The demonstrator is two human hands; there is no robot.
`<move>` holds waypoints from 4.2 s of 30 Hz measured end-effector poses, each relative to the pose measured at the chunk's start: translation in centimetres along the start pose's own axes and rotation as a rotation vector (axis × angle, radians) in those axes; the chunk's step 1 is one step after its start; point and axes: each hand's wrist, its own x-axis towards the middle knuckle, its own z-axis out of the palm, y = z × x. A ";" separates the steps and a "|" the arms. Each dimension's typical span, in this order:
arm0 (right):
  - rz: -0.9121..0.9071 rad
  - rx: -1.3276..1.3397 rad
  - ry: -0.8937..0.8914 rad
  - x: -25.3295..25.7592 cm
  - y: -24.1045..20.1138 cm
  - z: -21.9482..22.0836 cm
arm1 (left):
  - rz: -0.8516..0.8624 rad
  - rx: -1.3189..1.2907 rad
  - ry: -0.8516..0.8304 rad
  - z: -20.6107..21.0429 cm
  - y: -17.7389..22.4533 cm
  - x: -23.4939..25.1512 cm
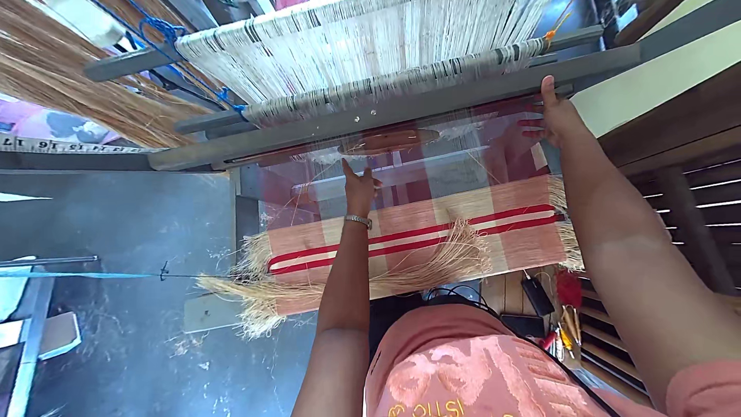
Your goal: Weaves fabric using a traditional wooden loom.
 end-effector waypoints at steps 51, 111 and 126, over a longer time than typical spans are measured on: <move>-0.102 0.119 -0.381 1.7 1.4 0.0 | 0.144 0.761 0.378 -24.6 -9.0 -3.5; -0.655 -0.984 0.521 -16.9 1.6 -13.1 | 0.371 0.716 0.452 -22.5 -8.5 -9.7; -1.042 -0.229 -0.707 -26.5 -3.1 14.7 | 0.851 0.555 0.416 -7.2 -10.6 -18.9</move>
